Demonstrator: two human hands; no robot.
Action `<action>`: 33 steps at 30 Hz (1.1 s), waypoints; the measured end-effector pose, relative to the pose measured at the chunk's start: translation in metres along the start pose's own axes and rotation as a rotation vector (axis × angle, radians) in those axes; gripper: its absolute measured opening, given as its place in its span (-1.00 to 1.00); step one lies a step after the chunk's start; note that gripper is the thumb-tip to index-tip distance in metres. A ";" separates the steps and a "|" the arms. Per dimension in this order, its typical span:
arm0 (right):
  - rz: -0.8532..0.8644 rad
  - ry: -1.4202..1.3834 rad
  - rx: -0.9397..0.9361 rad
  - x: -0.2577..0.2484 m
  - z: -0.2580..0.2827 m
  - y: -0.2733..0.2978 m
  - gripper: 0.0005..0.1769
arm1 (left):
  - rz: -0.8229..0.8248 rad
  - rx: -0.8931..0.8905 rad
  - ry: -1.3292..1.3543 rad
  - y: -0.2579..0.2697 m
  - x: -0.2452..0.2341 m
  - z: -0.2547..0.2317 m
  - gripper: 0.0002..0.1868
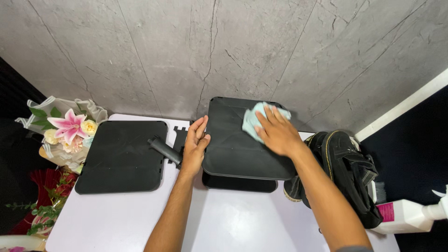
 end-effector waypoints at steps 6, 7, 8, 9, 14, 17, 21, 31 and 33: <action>0.028 0.068 -0.193 0.006 0.052 -0.043 -0.27 | -0.033 -0.024 0.019 0.004 -0.001 0.001 -0.41; 0.026 0.058 -0.222 0.004 0.066 -0.040 -0.27 | -0.040 -0.027 0.027 0.004 -0.002 0.002 -0.41; 0.023 0.047 -0.252 0.004 0.079 -0.029 -0.27 | -0.022 -0.019 0.062 0.004 -0.002 0.004 -0.39; 0.020 0.037 -0.282 0.002 0.090 -0.017 -0.28 | -0.005 -0.009 0.095 0.002 -0.002 0.004 -0.37; 0.036 -0.051 -0.378 -0.012 0.107 0.056 -0.30 | 0.067 0.064 0.092 -0.001 -0.004 0.006 -0.37; 0.113 -0.020 -0.321 -0.012 0.090 0.077 -0.29 | 0.051 0.046 0.028 0.001 -0.006 0.005 -0.37; 0.119 0.024 -0.180 -0.004 0.040 0.071 -0.24 | 0.027 0.002 0.055 0.002 0.001 0.001 -0.37; 0.084 0.097 -0.057 0.003 0.039 -0.025 -0.26 | -0.030 -0.004 -0.048 0.005 0.002 -0.004 -0.37; 0.033 0.094 -0.168 0.002 0.073 -0.012 -0.26 | -0.021 -0.008 -0.004 0.004 0.001 -0.002 -0.37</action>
Point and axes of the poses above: each hand's wrist, its own y-axis away from the middle knuckle, its own x-axis out of the palm, z = x × y, the point moved 4 cm from there along -y, towards the middle knuckle, and after that the axes turned 10 degrees about y, right-handed, at the moved point
